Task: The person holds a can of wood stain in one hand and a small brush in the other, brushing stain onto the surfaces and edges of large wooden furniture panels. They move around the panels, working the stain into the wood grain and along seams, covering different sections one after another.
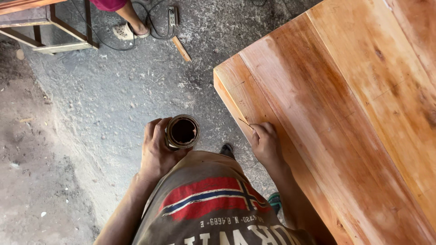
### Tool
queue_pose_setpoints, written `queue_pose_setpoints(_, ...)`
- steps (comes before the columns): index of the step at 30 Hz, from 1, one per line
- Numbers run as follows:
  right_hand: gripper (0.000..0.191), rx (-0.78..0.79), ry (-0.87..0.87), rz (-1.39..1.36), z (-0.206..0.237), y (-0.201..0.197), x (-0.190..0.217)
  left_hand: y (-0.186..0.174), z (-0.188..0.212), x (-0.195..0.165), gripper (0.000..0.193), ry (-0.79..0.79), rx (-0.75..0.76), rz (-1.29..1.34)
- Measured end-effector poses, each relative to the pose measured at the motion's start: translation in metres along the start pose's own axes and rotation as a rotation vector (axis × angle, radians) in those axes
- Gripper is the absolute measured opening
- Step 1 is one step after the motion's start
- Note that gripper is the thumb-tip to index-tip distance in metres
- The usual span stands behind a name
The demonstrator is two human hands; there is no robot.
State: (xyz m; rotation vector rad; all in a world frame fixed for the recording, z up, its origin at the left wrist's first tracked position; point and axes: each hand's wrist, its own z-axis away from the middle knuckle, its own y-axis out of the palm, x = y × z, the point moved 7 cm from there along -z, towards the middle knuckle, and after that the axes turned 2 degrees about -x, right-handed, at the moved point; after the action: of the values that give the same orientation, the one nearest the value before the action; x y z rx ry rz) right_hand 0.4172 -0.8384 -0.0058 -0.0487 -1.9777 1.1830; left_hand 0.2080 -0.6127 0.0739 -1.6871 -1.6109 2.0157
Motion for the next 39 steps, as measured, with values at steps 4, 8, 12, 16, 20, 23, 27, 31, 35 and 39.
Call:
queue_pose_setpoints(4, 0.025, 0.027, 0.078, -0.107, -0.029, -0.013, 0.048, -0.001, -0.022, 0.015, 0.083, 0.128, -0.025, 0.036)
queue_pose_setpoints(8, 0.027, 0.163, 0.084, -0.091, -0.069, 0.01, 0.11, -0.004, -0.056, 0.045, 0.085, 0.129, 0.071, 0.054)
queue_pose_setpoints(12, 0.028, 0.122, -0.163, -0.032, -0.109, 0.045, 0.186, -0.031, -0.092, 0.074, 0.079, 0.222, 0.078, 0.117)
queue_pose_setpoints(16, 0.025, 0.126, -0.155, 0.041, -0.152, 0.097, 0.226, -0.063, -0.129, 0.113, 0.08, 0.241, 0.123, 0.117)
queue_pose_setpoints(20, 0.023, 0.128, -0.218, 0.042, -0.184, 0.15, 0.251, -0.085, -0.161, 0.147, 0.081, 0.301, 0.184, 0.089)
queue_pose_setpoints(23, 0.026, 0.166, -0.265, 0.157, -0.202, 0.189, 0.261, -0.091, -0.182, 0.161, 0.081, 0.354, 0.244, 0.102)
queue_pose_setpoints(27, 0.022, 0.25, -0.271, 0.284, -0.231, 0.225, 0.259, -0.094, -0.213, 0.174, 0.083, 0.387, 0.281, 0.051)
queue_pose_setpoints(31, 0.022, 0.181, -0.291, 0.205, -0.261, 0.237, 0.256, -0.091, -0.252, 0.183, 0.085, 0.428, 0.29, 0.044)
queue_pose_setpoints(35, 0.01, 0.264, -0.221, 0.171, -0.31, 0.269, 0.234, -0.076, -0.299, 0.192, 0.086, 0.462, 0.345, -0.008)
queue_pose_setpoints(39, 0.008, 0.254, -0.161, 0.032, -0.368, 0.283, 0.206, -0.056, -0.356, 0.203, 0.087, 0.453, 0.408, -0.027)
